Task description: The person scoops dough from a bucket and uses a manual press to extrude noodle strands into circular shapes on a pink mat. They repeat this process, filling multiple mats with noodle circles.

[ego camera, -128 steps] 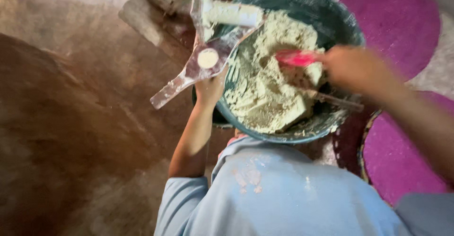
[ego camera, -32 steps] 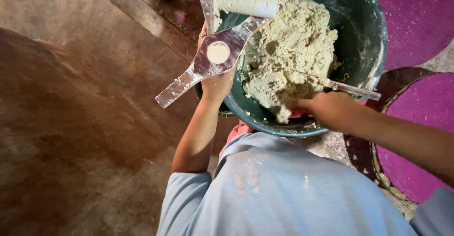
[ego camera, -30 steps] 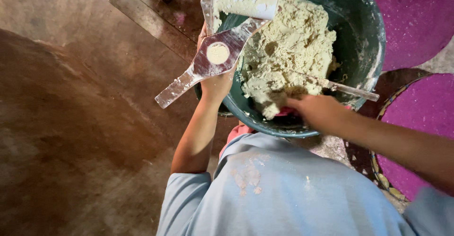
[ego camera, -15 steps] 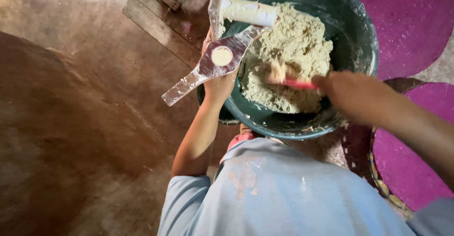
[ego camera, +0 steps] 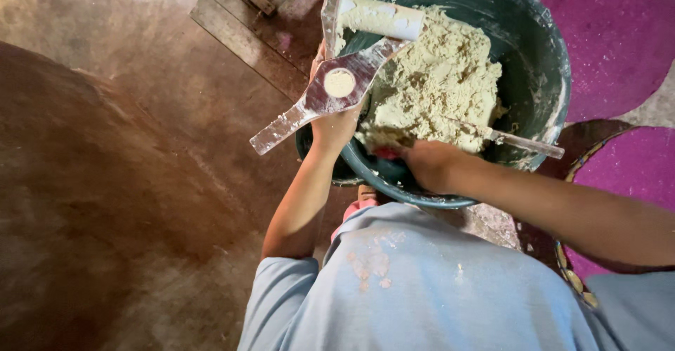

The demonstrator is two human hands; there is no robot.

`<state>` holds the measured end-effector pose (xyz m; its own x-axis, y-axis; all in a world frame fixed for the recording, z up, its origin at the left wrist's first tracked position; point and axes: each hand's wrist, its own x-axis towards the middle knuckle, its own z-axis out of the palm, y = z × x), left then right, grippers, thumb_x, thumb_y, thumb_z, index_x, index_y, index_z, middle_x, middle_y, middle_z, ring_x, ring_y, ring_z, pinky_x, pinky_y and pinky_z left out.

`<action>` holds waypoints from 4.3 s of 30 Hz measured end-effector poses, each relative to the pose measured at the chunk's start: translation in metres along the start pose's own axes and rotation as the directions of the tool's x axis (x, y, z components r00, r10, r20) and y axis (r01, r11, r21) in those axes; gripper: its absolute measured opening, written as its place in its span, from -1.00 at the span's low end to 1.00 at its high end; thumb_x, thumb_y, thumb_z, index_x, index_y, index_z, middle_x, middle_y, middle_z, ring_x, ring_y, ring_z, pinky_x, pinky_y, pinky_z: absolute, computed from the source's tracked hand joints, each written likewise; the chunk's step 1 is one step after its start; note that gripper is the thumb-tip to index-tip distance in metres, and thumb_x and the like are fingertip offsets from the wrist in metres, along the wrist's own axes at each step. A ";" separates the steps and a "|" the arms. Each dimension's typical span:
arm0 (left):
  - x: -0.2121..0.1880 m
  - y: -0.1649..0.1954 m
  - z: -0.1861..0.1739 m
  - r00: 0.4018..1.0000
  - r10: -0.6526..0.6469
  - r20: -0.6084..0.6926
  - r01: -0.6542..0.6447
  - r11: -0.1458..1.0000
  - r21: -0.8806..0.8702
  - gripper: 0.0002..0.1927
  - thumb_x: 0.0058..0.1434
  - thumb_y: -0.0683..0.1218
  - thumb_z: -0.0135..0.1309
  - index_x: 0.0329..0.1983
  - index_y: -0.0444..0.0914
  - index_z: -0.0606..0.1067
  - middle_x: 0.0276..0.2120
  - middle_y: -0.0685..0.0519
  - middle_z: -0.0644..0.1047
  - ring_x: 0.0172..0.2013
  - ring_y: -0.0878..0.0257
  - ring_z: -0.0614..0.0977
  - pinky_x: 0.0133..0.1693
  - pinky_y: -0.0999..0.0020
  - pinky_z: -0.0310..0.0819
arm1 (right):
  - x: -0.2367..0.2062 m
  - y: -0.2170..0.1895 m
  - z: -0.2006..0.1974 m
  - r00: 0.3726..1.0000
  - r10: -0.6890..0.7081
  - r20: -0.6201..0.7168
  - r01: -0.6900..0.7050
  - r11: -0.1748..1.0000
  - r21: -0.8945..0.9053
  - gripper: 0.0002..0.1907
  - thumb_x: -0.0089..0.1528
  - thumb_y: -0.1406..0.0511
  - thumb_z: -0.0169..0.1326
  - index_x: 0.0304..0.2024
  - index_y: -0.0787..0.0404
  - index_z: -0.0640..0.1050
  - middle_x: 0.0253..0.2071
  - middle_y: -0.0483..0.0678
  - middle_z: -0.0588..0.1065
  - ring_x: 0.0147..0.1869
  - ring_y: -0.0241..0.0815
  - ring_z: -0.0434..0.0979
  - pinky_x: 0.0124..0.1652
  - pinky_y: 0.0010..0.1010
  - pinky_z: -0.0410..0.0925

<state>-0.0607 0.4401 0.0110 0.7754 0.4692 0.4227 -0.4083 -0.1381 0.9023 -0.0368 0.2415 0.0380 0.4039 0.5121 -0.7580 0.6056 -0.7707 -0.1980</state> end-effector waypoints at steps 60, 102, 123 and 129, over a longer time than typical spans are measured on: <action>-0.089 0.063 0.115 0.285 -0.170 0.943 0.712 0.696 -0.090 -0.33 0.12 -0.23 0.25 0.33 -0.30 0.37 0.03 0.03 0.54 -0.10 0.24 0.56 -0.13 0.29 0.53 | -0.198 0.091 -0.001 0.204 0.056 -0.977 0.939 -0.292 0.179 -0.22 0.47 0.00 0.06 0.48 0.36 0.11 0.19 0.42 0.42 0.14 0.12 0.56 0.03 -0.22 0.51; -0.152 0.092 0.385 0.342 0.608 0.717 0.929 -0.105 -0.354 -0.10 0.01 0.19 0.21 0.49 0.04 0.29 0.36 -0.09 0.24 0.50 -0.02 0.09 0.51 0.00 -0.07 | -0.376 0.329 0.392 0.957 0.248 0.148 -0.162 0.033 0.986 0.05 0.17 -0.26 -0.19 0.49 0.23 0.01 0.43 0.25 0.14 0.48 0.18 0.22 0.28 -0.02 0.28; -0.153 0.032 0.388 0.479 0.261 0.838 0.876 -0.197 -0.440 -0.51 0.05 -0.11 0.07 0.12 -0.15 0.40 0.06 0.01 0.49 0.32 0.01 0.46 0.44 -0.02 0.06 | -0.368 0.339 0.354 0.945 0.269 0.188 -0.252 0.228 0.941 0.23 0.18 -0.47 -0.48 0.59 0.26 0.07 0.38 0.41 0.26 0.34 0.36 0.42 -0.05 0.19 0.54; -0.179 0.030 0.388 0.547 0.103 0.831 0.806 -0.332 -0.490 -0.53 0.10 -0.02 0.06 0.10 -0.19 0.37 -0.11 0.02 0.44 0.03 0.10 0.51 0.27 0.09 0.30 | -0.370 0.290 0.302 0.875 0.422 0.237 -0.344 0.200 0.917 0.17 0.13 -0.44 -0.47 0.45 0.27 0.13 0.43 0.30 0.19 0.48 0.23 0.22 0.17 0.01 0.38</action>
<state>-0.0247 0.0139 -0.0044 0.7827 -0.4818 0.3940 0.5244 0.8515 -0.0004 -0.2180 -0.2859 0.0733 0.4467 0.0334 -0.8941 -0.6472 -0.6779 -0.3487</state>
